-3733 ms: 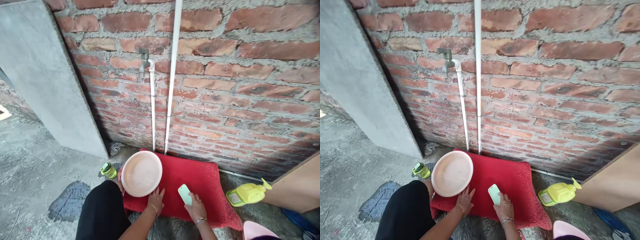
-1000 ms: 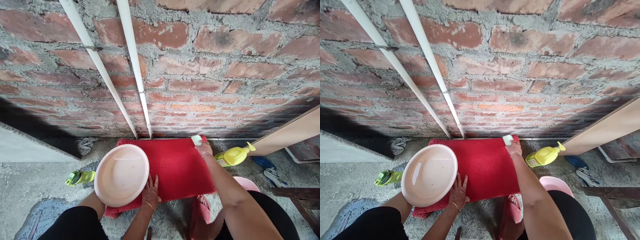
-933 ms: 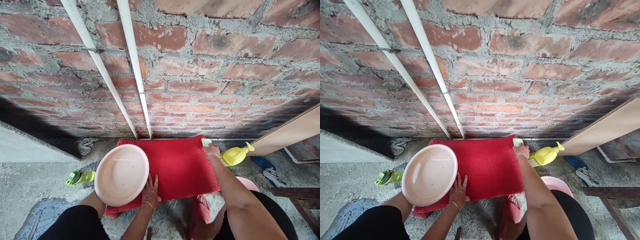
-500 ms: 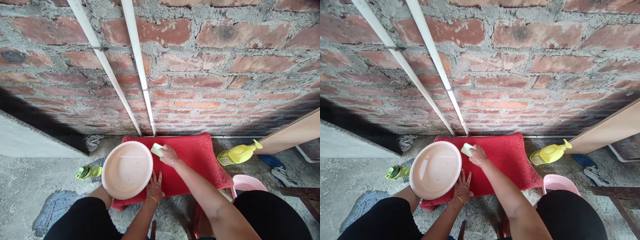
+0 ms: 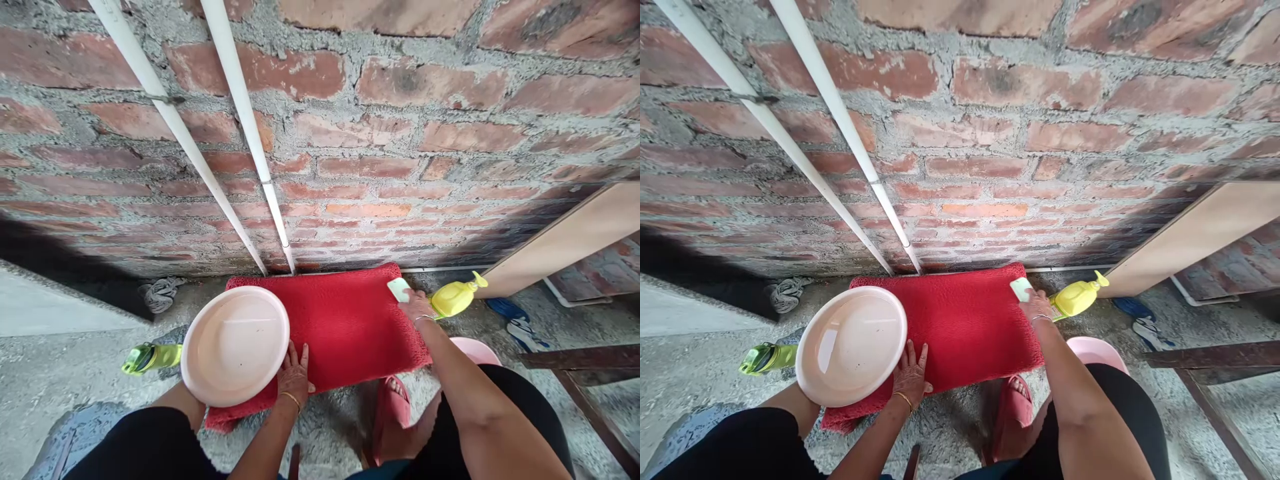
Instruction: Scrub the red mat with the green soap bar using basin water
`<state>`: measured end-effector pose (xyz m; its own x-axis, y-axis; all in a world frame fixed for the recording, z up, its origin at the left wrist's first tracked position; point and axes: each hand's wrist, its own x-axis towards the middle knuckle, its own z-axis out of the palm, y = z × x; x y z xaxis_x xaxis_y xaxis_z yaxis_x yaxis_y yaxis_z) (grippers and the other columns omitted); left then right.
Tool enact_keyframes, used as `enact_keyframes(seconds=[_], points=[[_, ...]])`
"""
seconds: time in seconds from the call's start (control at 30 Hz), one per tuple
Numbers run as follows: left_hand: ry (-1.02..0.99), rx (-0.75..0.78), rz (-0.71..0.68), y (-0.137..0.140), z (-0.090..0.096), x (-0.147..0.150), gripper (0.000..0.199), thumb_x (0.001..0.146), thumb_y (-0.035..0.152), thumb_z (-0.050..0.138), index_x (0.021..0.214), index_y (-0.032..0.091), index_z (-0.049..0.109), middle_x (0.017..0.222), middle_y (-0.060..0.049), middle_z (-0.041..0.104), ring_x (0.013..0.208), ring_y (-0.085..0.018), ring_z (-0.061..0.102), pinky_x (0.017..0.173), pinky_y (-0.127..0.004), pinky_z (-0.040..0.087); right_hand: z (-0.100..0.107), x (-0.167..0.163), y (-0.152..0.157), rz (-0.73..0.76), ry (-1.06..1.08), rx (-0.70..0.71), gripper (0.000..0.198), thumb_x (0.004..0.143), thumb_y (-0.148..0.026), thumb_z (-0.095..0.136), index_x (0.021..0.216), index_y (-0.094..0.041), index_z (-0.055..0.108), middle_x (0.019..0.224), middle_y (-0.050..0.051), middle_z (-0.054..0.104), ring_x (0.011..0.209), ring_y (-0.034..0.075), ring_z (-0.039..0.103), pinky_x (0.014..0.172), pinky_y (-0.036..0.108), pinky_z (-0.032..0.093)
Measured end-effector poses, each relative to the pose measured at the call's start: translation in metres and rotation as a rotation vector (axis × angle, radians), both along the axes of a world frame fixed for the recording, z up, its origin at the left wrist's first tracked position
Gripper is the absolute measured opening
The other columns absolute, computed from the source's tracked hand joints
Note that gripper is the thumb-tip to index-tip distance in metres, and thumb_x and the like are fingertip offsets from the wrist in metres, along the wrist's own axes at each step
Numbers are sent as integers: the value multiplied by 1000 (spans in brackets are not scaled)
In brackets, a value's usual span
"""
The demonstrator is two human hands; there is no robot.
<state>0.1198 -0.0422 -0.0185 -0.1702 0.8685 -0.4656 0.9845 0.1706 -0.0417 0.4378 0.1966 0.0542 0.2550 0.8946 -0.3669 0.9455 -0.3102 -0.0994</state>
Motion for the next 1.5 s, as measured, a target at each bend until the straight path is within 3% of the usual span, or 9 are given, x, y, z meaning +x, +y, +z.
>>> enact_keyframes(seconds=[0.13, 0.23, 0.5, 0.6, 0.77, 0.93, 1.07, 1.23, 1.5], points=[[14, -6, 5, 1, 2, 2, 108, 58, 52, 74, 146, 27, 18, 153, -23, 15, 138, -41, 20, 107, -57, 24, 7, 17, -5, -217, 38, 8, 61, 78, -43, 53, 131, -14, 47, 113, 16, 51, 110, 28, 51, 88, 36, 39], [18, -24, 12, 1, 4, 4, 106, 60, 53, 72, 147, 28, 16, 154, -21, 16, 139, -41, 18, 106, -58, 24, 2, -24, -13, 4, 136, 85, 58, 75, -40, 58, 127, -16, 51, 115, 13, 50, 107, 25, 52, 91, 34, 38], [-21, -51, 11, 2, 8, 0, 108, 60, 52, 73, 147, 26, 15, 154, -22, 14, 139, -41, 16, 107, -56, 24, -13, -207, -69, 724, 312, 67, 48, 71, -32, 63, 118, -27, 58, 113, 6, 49, 101, 21, 49, 91, 32, 37], [-4, -35, 7, 2, 11, 0, 108, 60, 49, 75, 147, 24, 17, 153, -23, 16, 139, -41, 19, 106, -57, 25, -14, -232, -75, 854, 290, 30, 48, 71, -31, 62, 119, -27, 57, 113, 6, 48, 100, 21, 48, 89, 33, 37], [20, -31, -13, 2, 12, 1, 103, 62, 50, 72, 146, 26, 18, 153, -23, 17, 138, -41, 21, 105, -57, 27, -14, -162, -52, 717, 234, -17, 49, 69, -26, 63, 118, -28, 57, 112, 4, 49, 99, 18, 49, 88, 30, 37], [2, -27, -12, 1, 11, 0, 101, 65, 49, 70, 147, 25, 17, 153, -23, 16, 138, -41, 21, 105, -59, 26, -6, -22, -37, 312, 112, -5, 55, 69, -25, 63, 123, -27, 54, 116, 5, 48, 102, 19, 52, 90, 30, 38], [16, -50, -8, 3, 18, 0, 100, 65, 47, 70, 147, 25, 17, 154, -23, 14, 139, -41, 19, 106, -58, 24, 5, 38, -44, -85, -19, -8, 53, 74, -35, 56, 126, -22, 53, 117, 13, 49, 107, 27, 53, 87, 37, 41], [27, -71, 2, 4, 27, 0, 98, 66, 44, 69, 147, 27, 15, 155, -21, 10, 140, -39, 16, 107, -56, 22, 7, 10, -58, -29, 107, 51, 54, 75, -35, 57, 125, -18, 52, 116, 12, 51, 106, 23, 53, 90, 33, 40], [37, -91, 8, -30, 16, 2, 82, 72, 24, 59, 145, 29, 22, 155, -15, 13, 140, -35, 18, 103, -54, 32, 5, -91, -90, 594, 226, 99, 53, 67, -26, 63, 119, -28, 56, 115, 6, 51, 100, 22, 52, 89, 33, 38]])
